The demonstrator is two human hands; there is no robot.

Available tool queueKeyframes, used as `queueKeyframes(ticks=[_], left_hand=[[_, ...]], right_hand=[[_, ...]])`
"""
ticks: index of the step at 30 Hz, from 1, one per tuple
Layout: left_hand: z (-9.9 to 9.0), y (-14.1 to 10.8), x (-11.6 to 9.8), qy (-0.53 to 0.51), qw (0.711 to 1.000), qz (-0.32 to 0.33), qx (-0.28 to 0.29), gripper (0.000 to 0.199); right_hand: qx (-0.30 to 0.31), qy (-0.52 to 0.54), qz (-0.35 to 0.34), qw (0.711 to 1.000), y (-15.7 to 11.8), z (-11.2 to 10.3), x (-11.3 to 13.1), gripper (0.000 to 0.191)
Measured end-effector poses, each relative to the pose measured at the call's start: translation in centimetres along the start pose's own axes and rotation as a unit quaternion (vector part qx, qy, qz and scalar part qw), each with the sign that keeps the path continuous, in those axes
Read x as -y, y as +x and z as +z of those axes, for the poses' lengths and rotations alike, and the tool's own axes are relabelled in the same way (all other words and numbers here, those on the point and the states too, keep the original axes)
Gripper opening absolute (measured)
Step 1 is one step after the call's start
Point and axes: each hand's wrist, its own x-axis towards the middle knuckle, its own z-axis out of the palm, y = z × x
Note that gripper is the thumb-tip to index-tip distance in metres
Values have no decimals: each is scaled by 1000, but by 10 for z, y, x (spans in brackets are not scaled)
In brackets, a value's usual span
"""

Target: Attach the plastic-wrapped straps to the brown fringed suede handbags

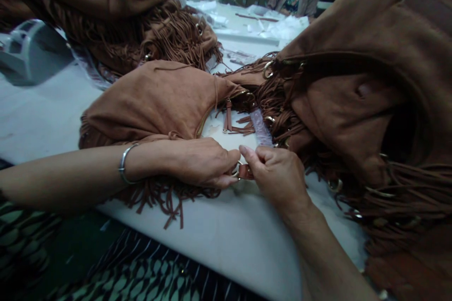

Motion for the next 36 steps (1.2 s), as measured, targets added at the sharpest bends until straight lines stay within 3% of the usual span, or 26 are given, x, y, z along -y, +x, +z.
queueKeyframes(ticks=[6,11,15,20,23,28,36], left_hand=[[-2,-2,-1,-14,1000,-1,-9,32],[-1,-3,-3,-12,1000,23,-5,30],[1,-4,-3,-7,998,45,-31,30],[1,-8,-6,26,996,-37,-80,37],[5,-6,-7,53,994,-32,-85,37],[8,0,-8,70,995,53,-47,30],[-1,3,-8,42,997,63,3,27]], right_hand=[[-108,-11,9,994,1,6,8,50],[-64,-66,5,996,7,9,12,46],[-47,-52,-3,998,13,7,10,45],[-21,8,21,1000,14,-1,-6,46],[-5,29,40,999,11,-3,-10,44],[1,-10,55,998,12,2,-1,38],[15,21,32,999,9,0,-2,38]])
